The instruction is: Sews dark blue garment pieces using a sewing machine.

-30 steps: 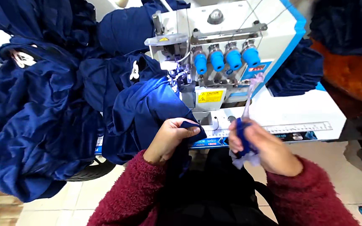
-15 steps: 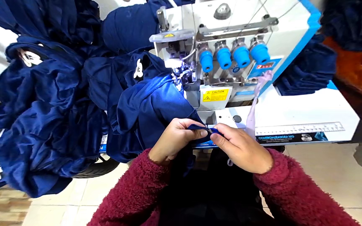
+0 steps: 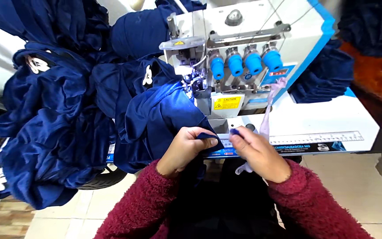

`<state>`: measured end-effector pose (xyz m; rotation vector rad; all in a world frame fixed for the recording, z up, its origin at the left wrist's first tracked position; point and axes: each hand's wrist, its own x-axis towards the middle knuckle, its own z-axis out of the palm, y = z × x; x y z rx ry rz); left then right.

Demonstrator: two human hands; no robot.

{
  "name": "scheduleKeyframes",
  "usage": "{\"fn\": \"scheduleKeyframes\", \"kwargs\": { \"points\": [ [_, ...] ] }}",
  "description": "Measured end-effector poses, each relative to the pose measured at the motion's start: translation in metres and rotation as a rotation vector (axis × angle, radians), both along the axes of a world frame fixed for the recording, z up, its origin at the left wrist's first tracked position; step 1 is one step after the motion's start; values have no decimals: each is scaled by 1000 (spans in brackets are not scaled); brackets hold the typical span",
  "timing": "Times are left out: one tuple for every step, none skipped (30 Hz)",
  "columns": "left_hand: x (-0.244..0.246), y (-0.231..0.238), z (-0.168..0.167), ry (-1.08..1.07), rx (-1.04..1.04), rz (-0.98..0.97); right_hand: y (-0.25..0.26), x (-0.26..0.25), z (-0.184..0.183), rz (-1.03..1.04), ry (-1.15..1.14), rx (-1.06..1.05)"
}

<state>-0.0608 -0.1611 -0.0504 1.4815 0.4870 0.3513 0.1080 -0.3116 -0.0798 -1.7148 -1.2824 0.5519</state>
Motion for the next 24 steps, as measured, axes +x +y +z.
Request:
{"fn": "scheduleKeyframes", "kwargs": {
  "points": [
    [-7, 2, -1, -36, 96, -28, -5, 7, 0, -49, -14, 12],
    [-17, 5, -1, -79, 219, -56, -10, 16, 1, -110, -66, 10],
    [-30, 9, 0, -125, 337, -69, -16, 25, 1, -176, -135, 10],
    [-44, 12, 1, -174, 407, -56, -23, 34, 0, -228, -187, 19],
    [-61, 15, 3, -223, 442, -21, -30, 43, -2, -272, -213, 42],
    [-77, 18, 6, -268, 467, 42, -36, 51, -5, -321, -225, 71],
    [-93, 21, 9, -310, 483, 131, -42, 58, -8, -377, -226, 104],
    [-107, 22, 13, -352, 485, 231, -46, 65, -10, -439, -249, 118],
    [-118, 22, 18, -394, 468, 333, -49, 71, -12, -493, -303, 94],
    [-125, 21, 22, -425, 450, 426, -50, 77, -12, -522, -377, 35],
    [-130, 19, 24, -430, 436, 511, -50, 81, -12, -529, -438, -51],
    [-131, 17, 25, -411, 429, 577, -48, 85, -12, -522, -465, -138],
    [-131, 15, 23, -382, 429, 615, -45, 87, -13, -515, -495, -203],
    [-131, 12, 21, -356, 433, 629, -42, 88, -15, -511, -531, -250],
    [-129, 9, 18, -337, 441, 622, -40, 89, -16, -507, -559, -277],
    [-128, 6, 17, -324, 449, 603, -37, 89, -16, -505, -571, -288],
    [-127, 3, 16, -320, 457, 590, -36, 88, -15, -512, -570, -283],
    [-126, 1, 15, -321, 469, 588, -36, 85, -14, -530, -569, -244],
    [-125, 0, 14, -326, 482, 597, -36, 79, -11, -551, -564, -159],
    [-125, 0, 14, -337, 492, 612, -35, 69, -7, -568, -572, -35],
    [-126, 1, 13, -348, 497, 628, -31, 54, -5, -561, -570, 101],
    [-127, 2, 12, -359, 492, 638, -24, 33, -4, -516, -527, 203],
    [-128, 2, 11, -361, 481, 646, -14, 9, -7, -429, -438, 271],
    [-128, 1, 11, -359, 470, 647, -2, -15, -12, -304, -286, 283]
  ]
}}
